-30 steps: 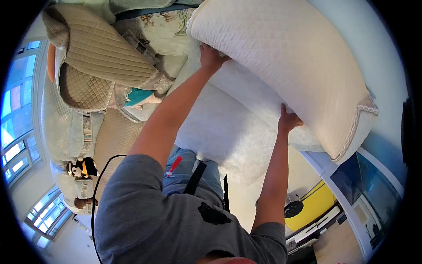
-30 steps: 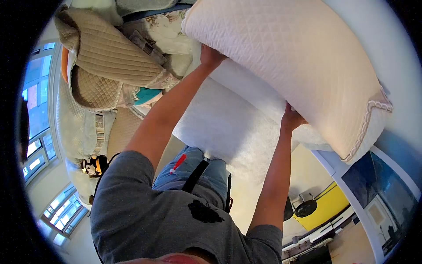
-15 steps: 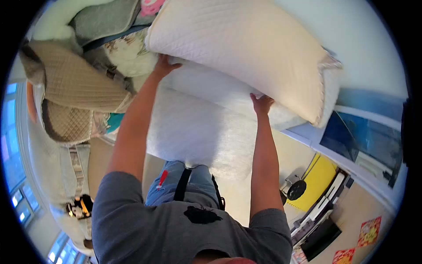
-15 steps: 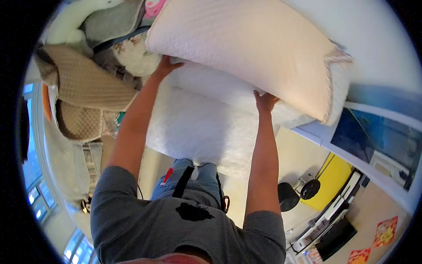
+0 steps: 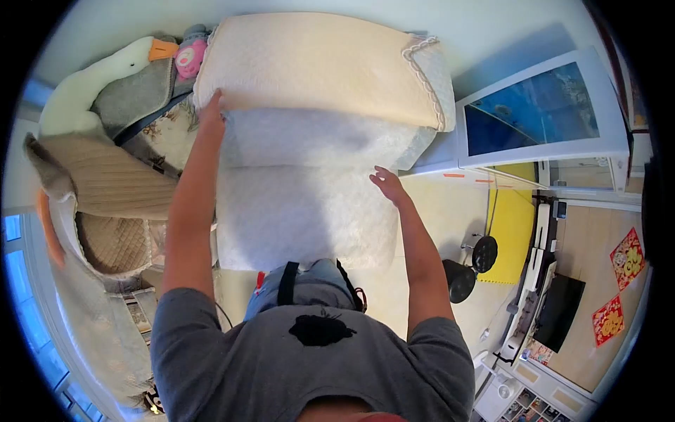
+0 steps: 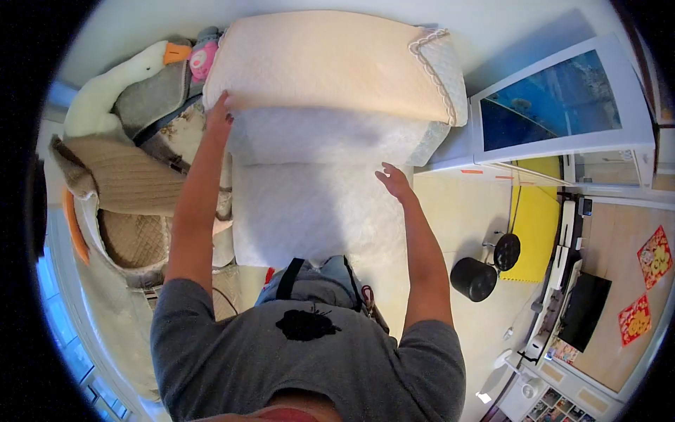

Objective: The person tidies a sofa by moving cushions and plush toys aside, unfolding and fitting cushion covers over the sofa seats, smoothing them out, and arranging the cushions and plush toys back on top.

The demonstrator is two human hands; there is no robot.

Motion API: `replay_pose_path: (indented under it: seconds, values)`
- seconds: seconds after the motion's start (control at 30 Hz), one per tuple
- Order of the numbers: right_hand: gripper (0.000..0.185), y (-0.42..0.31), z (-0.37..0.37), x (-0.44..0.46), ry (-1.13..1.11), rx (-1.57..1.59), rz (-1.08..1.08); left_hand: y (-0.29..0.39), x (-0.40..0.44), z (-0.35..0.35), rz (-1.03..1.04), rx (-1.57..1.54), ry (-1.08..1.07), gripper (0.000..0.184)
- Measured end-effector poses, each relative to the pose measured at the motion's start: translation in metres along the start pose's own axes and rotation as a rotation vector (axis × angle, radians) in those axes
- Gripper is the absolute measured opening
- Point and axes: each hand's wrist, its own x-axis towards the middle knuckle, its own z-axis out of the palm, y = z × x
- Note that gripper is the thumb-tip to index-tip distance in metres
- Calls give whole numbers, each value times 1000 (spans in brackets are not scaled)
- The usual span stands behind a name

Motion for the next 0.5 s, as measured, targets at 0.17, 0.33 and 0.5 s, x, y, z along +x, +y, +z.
replay_pose_path:
  seconds: [0.17, 0.33, 0.5]
  values:
    - [49, -17, 9, -55, 0, 93, -105, 71, -15, -13, 468, 727, 188, 92]
    - [50, 22, 22, -93, -57, 118, -8, 84, -18, -10, 254, 493, -199, 71]
    - [50, 49, 26, -115, -86, 109, 86, 96, -20, -4, 495, 653, -395, 60]
